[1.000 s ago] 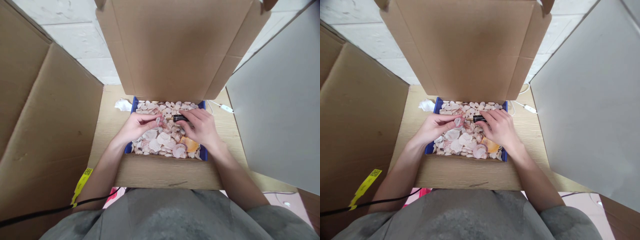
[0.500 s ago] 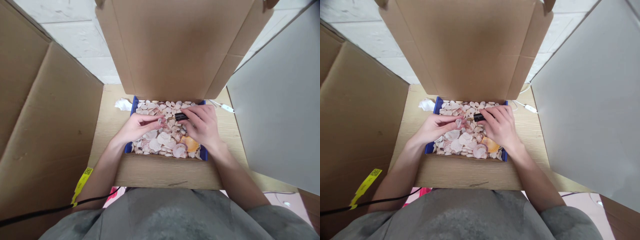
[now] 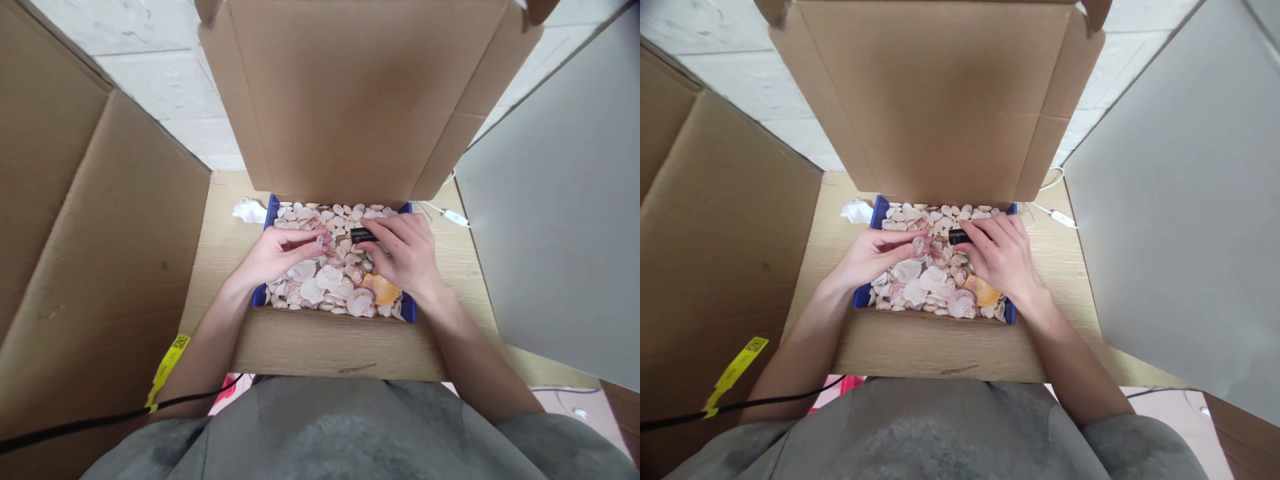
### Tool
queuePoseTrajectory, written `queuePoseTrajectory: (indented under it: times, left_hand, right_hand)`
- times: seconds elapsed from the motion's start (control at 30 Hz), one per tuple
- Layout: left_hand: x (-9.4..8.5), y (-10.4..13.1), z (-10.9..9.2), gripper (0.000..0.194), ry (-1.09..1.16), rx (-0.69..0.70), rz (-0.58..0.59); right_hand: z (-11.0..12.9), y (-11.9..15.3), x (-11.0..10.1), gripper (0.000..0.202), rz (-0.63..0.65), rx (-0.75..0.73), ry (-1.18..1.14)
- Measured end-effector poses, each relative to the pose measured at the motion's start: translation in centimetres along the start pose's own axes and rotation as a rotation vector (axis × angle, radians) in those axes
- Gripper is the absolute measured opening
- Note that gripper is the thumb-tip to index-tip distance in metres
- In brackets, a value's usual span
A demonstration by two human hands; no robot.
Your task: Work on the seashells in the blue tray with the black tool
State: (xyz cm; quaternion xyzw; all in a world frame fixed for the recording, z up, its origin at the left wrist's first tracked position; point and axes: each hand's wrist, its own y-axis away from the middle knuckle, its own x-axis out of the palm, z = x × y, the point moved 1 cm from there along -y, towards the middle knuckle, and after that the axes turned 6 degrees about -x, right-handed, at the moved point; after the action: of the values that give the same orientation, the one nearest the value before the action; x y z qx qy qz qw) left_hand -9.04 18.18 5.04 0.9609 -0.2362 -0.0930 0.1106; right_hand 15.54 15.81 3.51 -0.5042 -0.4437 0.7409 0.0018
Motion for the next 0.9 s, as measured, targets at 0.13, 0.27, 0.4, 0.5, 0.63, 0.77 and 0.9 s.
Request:
queuePoseTrajectory:
  times: [0.13, 0.27, 0.4, 0.5, 0.63, 0.77, 0.9]
  left_hand:
    - [0.00, 0.02, -0.02, 0.038, -0.004, -0.012, 0.025]
    - [0.01, 0.02, 0.04, 0.039, -0.001, -0.037, 0.047]
    - [0.05, 0.03, 0.01, 0.042, 0.010, -0.058, 0.046]
    - [0.07, 0.06, -0.10, 0.042, 0.031, -0.057, 0.029]
    - [0.04, 0.04, -0.22, 0.042, 0.019, -0.055, 0.001]
    - [0.07, 0.01, -0.17, 0.044, -0.006, -0.064, -0.005]
    - [0.22, 0.03, -0.01, 0.044, -0.080, -0.052, 0.011]
  right_hand:
    - [0.07, -0.02, -0.14, 0.036, -0.066, -0.026, -0.010]
    - [0.09, 0.00, -0.16, 0.040, -0.093, -0.023, -0.012]
    - [0.07, -0.04, -0.12, 0.038, -0.079, -0.019, -0.008]
    - [0.02, -0.06, -0.03, 0.033, -0.040, -0.007, -0.002]
    - [0.00, 0.07, 0.20, 0.029, 0.038, 0.021, 0.012]
    - [0.19, 0.15, 0.30, 0.029, 0.103, 0.066, 0.000]
    - [0.60, -0.09, 0.23, 0.029, 0.161, 0.036, -0.026]
